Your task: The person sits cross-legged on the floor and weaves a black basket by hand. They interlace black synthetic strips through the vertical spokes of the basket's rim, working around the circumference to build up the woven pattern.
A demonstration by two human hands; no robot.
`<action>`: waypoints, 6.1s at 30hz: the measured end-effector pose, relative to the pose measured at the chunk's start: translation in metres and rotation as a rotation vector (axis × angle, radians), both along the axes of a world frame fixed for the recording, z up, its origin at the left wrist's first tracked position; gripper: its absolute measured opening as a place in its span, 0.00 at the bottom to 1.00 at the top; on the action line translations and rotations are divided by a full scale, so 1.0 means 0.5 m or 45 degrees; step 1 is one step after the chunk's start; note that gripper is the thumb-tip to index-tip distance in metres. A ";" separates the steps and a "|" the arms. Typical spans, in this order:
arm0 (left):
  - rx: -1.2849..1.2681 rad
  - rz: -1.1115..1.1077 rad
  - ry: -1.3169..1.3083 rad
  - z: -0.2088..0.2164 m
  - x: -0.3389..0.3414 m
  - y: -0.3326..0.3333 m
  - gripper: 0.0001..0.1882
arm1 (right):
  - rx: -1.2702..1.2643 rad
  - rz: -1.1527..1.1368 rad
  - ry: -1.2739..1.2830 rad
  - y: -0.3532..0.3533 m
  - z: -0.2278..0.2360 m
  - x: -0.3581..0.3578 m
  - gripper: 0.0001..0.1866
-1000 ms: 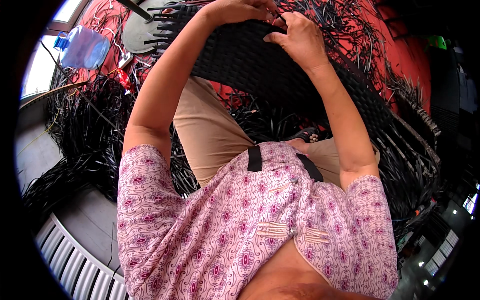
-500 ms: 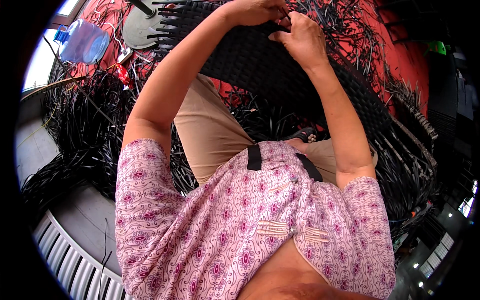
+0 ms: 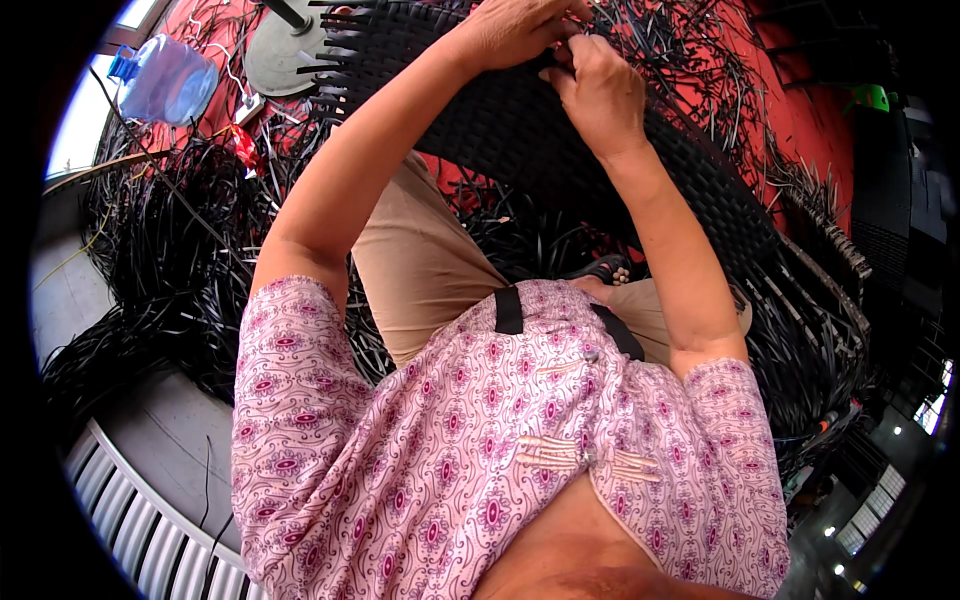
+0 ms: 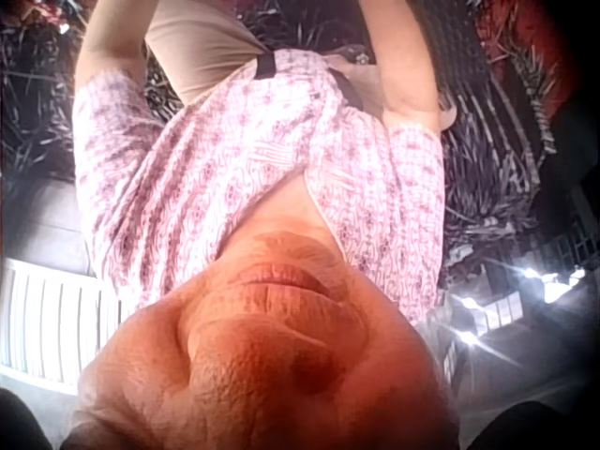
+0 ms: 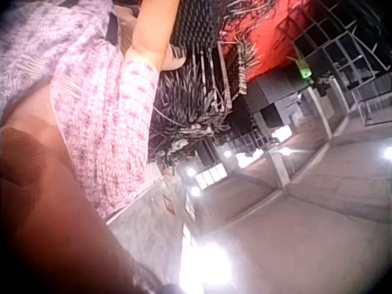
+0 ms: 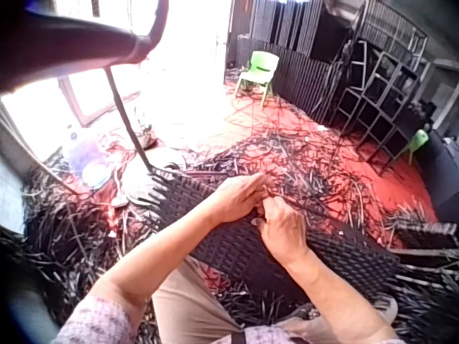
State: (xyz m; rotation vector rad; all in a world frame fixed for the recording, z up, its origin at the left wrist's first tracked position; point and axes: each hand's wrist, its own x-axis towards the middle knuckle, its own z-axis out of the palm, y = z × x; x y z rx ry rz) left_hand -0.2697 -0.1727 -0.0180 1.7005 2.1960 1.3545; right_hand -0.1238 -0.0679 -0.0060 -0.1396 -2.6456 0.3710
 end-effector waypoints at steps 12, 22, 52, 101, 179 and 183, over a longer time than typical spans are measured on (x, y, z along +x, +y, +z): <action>-0.161 -0.116 -0.578 -0.022 -0.161 -0.106 0.14 | -0.175 -0.008 -0.091 -0.001 0.029 -0.045 0.17; -0.264 -0.283 -0.439 -0.015 -0.164 -0.075 0.13 | -0.314 -0.068 -0.346 -0.001 0.044 -0.100 0.21; -0.232 -0.152 -0.818 -0.007 -0.170 -0.073 0.20 | -0.362 -0.024 -0.509 -0.015 0.066 -0.124 0.20; -0.262 0.667 0.506 -0.017 -0.291 -0.237 0.23 | -0.190 0.134 0.073 -0.114 0.023 -0.170 0.13; -0.172 0.752 0.714 -0.108 0.205 -0.035 0.30 | -1.571 -1.243 0.106 0.366 -0.115 0.686 0.30; -0.164 0.689 0.661 -0.092 0.158 -0.071 0.28 | -1.645 -1.137 0.091 0.273 -0.094 0.695 0.27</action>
